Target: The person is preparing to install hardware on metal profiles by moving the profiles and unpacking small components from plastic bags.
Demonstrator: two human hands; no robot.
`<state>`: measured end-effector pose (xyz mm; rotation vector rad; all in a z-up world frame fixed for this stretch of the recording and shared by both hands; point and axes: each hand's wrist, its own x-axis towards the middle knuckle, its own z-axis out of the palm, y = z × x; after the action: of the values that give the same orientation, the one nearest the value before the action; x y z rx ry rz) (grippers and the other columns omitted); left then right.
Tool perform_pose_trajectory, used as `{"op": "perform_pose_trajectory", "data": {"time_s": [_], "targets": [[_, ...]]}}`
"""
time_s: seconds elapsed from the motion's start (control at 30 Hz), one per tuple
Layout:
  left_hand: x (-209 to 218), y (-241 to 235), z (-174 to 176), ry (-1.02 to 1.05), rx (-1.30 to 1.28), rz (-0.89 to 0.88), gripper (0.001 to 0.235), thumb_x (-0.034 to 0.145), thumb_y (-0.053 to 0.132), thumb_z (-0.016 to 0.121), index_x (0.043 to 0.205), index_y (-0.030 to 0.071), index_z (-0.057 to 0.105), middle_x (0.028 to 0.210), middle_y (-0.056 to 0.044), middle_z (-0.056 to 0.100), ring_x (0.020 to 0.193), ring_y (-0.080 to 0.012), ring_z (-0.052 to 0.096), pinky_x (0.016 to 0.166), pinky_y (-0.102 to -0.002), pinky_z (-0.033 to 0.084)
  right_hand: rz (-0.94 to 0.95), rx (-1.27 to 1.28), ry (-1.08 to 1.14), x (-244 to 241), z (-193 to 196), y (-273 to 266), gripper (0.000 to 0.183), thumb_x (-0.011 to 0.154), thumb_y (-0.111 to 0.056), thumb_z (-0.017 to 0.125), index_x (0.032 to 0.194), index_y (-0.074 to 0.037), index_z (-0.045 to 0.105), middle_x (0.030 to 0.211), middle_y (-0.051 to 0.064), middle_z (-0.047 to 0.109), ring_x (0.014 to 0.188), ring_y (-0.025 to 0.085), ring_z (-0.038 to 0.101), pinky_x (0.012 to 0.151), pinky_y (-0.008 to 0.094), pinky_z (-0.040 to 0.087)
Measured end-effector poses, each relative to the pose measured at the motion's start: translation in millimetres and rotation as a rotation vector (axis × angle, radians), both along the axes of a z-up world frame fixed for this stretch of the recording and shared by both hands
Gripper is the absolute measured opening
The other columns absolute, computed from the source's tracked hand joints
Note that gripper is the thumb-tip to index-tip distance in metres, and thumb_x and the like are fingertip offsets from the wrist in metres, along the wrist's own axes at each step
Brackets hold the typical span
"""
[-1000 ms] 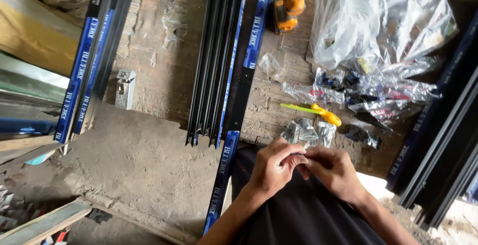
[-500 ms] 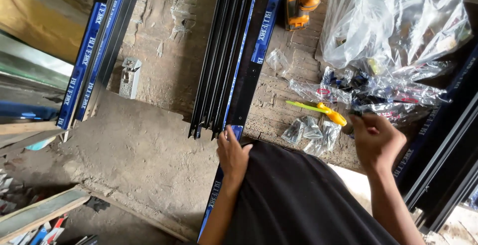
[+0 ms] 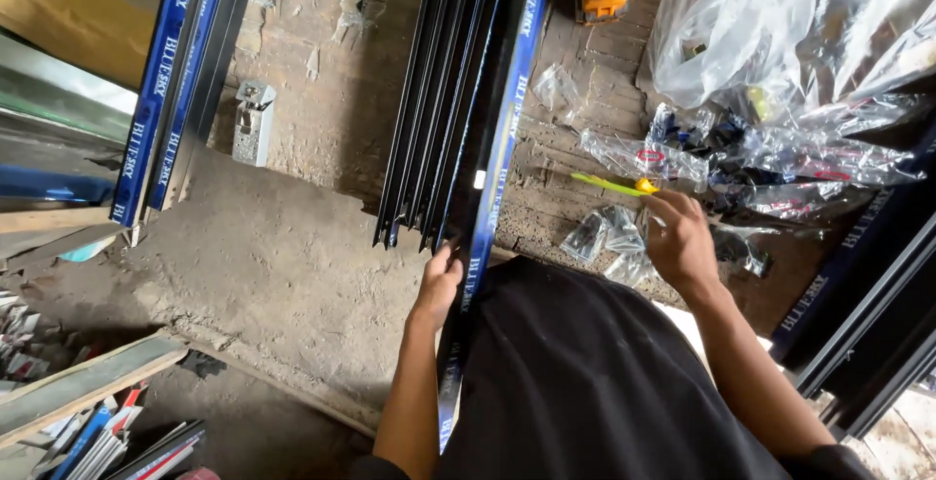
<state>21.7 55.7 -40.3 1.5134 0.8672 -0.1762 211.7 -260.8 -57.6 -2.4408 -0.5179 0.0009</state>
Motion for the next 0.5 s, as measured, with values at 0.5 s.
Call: {"op": "perform_pose_trajectory", "data": {"time_s": [0.5], "targets": [[104.4,-37.9,-17.8,-0.095,1.016,-0.206,0.018,0.1,0.02,0.065,0.113,0.013,0.075,0.109,-0.008,0.072,0.102,-0.0237,0.069,0.083,-0.032,0.057,0.253,-0.382,-0.335,32.0,-59.8,44.3,0.029,0.077,-0.015,0.076,0.105,-0.019,0.076,0.1,0.003,0.071,0.097,0.021,0.06,0.084,0.035,0.049]]}}
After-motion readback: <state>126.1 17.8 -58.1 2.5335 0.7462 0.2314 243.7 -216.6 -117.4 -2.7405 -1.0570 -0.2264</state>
